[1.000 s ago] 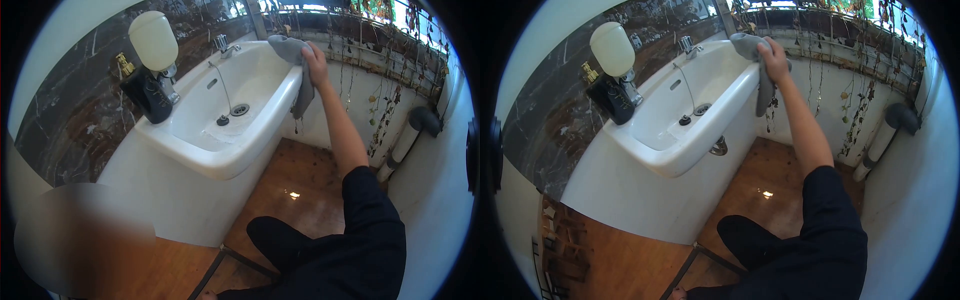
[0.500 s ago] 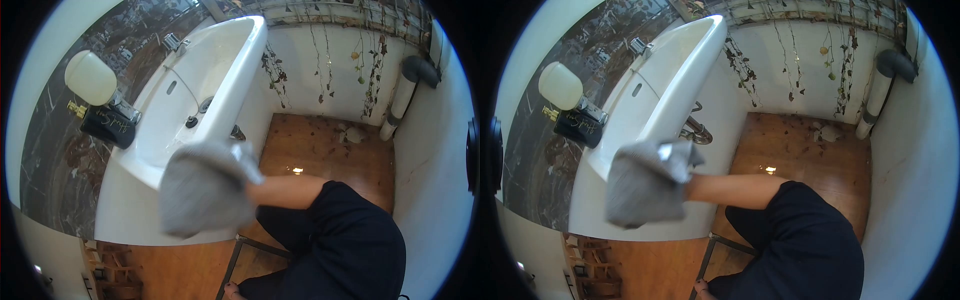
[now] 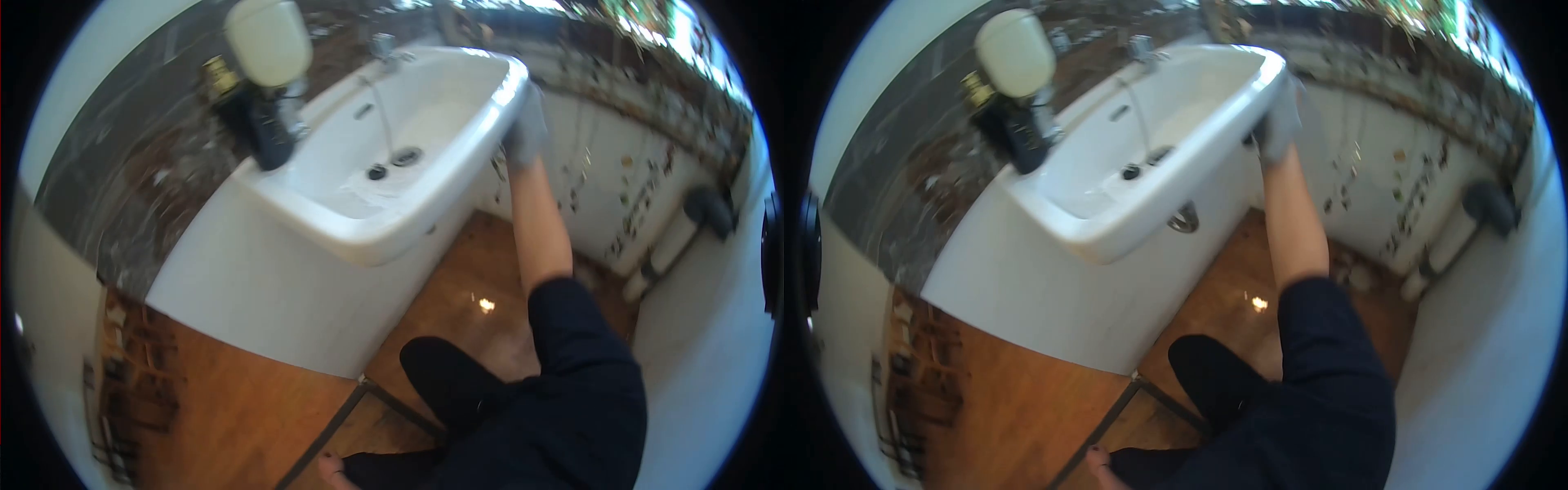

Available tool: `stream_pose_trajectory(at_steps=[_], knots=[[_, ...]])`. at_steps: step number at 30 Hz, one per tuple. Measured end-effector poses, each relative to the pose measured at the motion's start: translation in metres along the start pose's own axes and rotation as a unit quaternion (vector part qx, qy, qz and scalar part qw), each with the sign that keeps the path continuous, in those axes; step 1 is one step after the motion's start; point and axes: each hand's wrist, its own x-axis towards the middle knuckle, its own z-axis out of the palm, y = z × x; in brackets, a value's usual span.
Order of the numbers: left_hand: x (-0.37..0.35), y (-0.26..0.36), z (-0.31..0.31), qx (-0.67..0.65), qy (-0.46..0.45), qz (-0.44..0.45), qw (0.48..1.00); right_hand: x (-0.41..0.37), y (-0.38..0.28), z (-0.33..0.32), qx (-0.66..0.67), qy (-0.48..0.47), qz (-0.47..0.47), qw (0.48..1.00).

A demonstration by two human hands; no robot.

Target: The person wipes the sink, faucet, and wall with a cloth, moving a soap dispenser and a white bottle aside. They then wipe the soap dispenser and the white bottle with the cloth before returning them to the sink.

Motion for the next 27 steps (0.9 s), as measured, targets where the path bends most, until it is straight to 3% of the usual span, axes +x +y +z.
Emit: stream_pose_trajectory(at_steps=[1,2,3,4,7,10,12,13,14,16,17,18,19,20,21,23,24,26,27], knots=[[-0.007,0.008,-0.008,-0.006,-0.007,-0.014,1.0,-0.024,-0.018,0.027,0.043,0.09,0.14,0.985],[-0.011,0.008,-0.009,-0.011,-0.016,-0.03,0.999,-0.059,-0.022,0.036,0.352,0.085,0.194,0.912],[-0.006,-0.003,0.005,-0.018,-0.013,-0.016,1.0,-0.086,-0.034,0.064,0.342,0.048,0.208,0.915],[-0.012,-0.004,0.003,-0.024,-0.006,-0.012,1.0,-0.13,-0.034,0.088,0.289,0.126,0.186,0.931],[-0.015,0.001,-0.007,-0.007,-0.039,-0.041,0.998,-0.218,-0.064,0.152,0.307,0.171,0.272,0.896],[-0.026,0.009,-0.018,-0.067,-0.044,-0.056,0.995,-0.287,-0.07,0.169,0.228,0.038,0.397,0.888],[-0.03,0.016,-0.012,-0.144,0.006,-0.052,0.988,-0.314,-0.068,0.174,0.138,-0.092,0.448,0.878],[-0.027,0.022,0.004,-0.28,0.026,-0.012,0.96,-0.322,-0.065,0.179,0.081,-0.17,0.457,0.869],[-0.022,0.03,0.019,-0.41,0.046,0.027,0.91,-0.327,-0.066,0.188,0.019,-0.25,0.457,0.854],[-0.055,0.096,-0.011,-0.594,0.018,0.095,0.799,-0.334,-0.106,0.226,-0.114,-0.406,0.461,0.781],[-0.065,0.123,-0.006,-0.624,0.007,0.117,0.773,-0.344,-0.101,0.223,-0.126,-0.413,0.464,0.774],[-0.075,0.143,0.002,-0.651,-0.004,0.141,0.746,-0.359,-0.093,0.214,-0.217,-0.517,0.415,0.716],[-0.085,0.161,0.012,-0.694,0.013,0.116,0.71,-0.374,-0.086,0.203,-0.301,-0.607,0.36,0.641],[-0.097,0.179,0.021,-0.735,0.03,0.089,0.671,-0.384,-0.079,0.192,-0.31,-0.607,0.366,0.633],[-0.111,0.194,0.021,-0.737,0.017,0.082,0.671,-0.391,-0.073,0.181,-0.35,-0.602,0.325,0.64],[-0.136,0.212,0.012,-0.626,0.106,0.096,0.767,-0.39,-0.07,0.164,-0.405,-0.593,0.289,0.634],[-0.141,0.215,0.01,-0.629,0.089,0.092,0.767,-0.383,-0.069,0.16,-0.419,-0.585,0.269,0.641],[-0.149,0.222,0.003,-0.645,0.025,0.218,0.732,-0.368,-0.073,0.152,-0.443,-0.579,0.249,0.637],[-0.151,0.227,-0.008,-0.65,0.014,0.213,0.729,-0.361,-0.076,0.15,-0.457,-0.577,0.218,0.641]])
